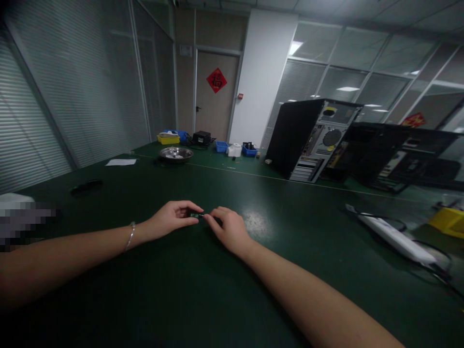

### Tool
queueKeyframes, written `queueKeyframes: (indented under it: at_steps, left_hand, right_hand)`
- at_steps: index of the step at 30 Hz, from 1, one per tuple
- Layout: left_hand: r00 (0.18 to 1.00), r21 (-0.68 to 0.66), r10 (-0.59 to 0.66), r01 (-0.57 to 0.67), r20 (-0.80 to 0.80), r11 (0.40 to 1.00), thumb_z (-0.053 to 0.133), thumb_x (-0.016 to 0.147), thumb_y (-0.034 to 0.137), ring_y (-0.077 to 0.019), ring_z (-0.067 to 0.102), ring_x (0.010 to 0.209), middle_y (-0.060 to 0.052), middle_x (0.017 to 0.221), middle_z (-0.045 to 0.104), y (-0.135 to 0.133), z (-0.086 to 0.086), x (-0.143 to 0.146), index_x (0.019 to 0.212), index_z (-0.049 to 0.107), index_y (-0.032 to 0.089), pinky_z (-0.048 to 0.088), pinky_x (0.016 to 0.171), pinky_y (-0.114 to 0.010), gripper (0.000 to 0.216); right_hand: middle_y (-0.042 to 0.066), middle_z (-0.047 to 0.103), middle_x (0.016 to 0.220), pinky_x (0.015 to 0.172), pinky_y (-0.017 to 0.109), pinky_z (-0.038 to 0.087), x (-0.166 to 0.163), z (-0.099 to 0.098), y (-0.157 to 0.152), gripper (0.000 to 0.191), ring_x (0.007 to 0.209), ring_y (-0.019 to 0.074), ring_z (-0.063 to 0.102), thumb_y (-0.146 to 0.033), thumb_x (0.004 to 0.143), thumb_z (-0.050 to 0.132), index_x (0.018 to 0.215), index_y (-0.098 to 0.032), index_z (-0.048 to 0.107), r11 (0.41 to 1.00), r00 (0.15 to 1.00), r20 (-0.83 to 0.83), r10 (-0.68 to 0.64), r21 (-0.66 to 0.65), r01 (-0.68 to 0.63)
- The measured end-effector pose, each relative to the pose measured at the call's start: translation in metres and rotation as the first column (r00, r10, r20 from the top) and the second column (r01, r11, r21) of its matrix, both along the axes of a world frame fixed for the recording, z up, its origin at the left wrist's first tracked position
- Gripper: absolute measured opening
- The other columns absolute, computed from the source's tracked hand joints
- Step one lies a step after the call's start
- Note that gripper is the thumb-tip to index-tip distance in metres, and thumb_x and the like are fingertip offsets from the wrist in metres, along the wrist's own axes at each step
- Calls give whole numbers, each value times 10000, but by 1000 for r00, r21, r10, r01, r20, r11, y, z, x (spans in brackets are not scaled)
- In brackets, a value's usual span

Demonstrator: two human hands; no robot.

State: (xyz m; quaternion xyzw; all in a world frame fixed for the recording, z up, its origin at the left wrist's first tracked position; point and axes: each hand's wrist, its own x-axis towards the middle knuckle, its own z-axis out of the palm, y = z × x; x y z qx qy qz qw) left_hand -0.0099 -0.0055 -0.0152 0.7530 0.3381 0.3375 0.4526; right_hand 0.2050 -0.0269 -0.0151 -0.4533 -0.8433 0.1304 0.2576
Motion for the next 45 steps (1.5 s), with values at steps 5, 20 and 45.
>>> queueKeyframes:
  at_steps: [5, 20, 45]
  left_hand:
    - [1000, 0, 0, 0, -19, 1000, 688, 764, 240, -205, 620, 915, -70, 981, 660, 0, 1, 0, 1047, 663, 150, 499, 829, -353, 298]
    - [996, -120, -71, 78, 60, 990, 613, 823, 256, -205, 629, 934, -97, 1070, 652, 3, -1, -2, 1110, 655, 144, 490, 899, -390, 310]
    - [992, -184, -84, 101, 99, 978, 632, 808, 244, -198, 636, 914, -81, 1016, 674, 3, -1, -3, 1070, 670, 145, 496, 872, -361, 283]
  right_hand:
    - [26, 588, 779, 623, 249, 397, 0, 1, 0, 290, 733, 150, 549, -369, 946, 442, 854, -195, 654, 1000, 1000, 10, -7, 13, 7]
    - [27, 584, 789, 606, 239, 384, 0, 4, -2, 269, 727, 143, 540, -354, 940, 459, 870, -195, 664, 1000, 1000, 26, -5, 2, 5]
    - [22, 570, 764, 623, 243, 384, 1, 1, -2, 274, 709, 137, 529, -349, 942, 457, 833, -190, 651, 997, 997, 21, 70, 22, -71]
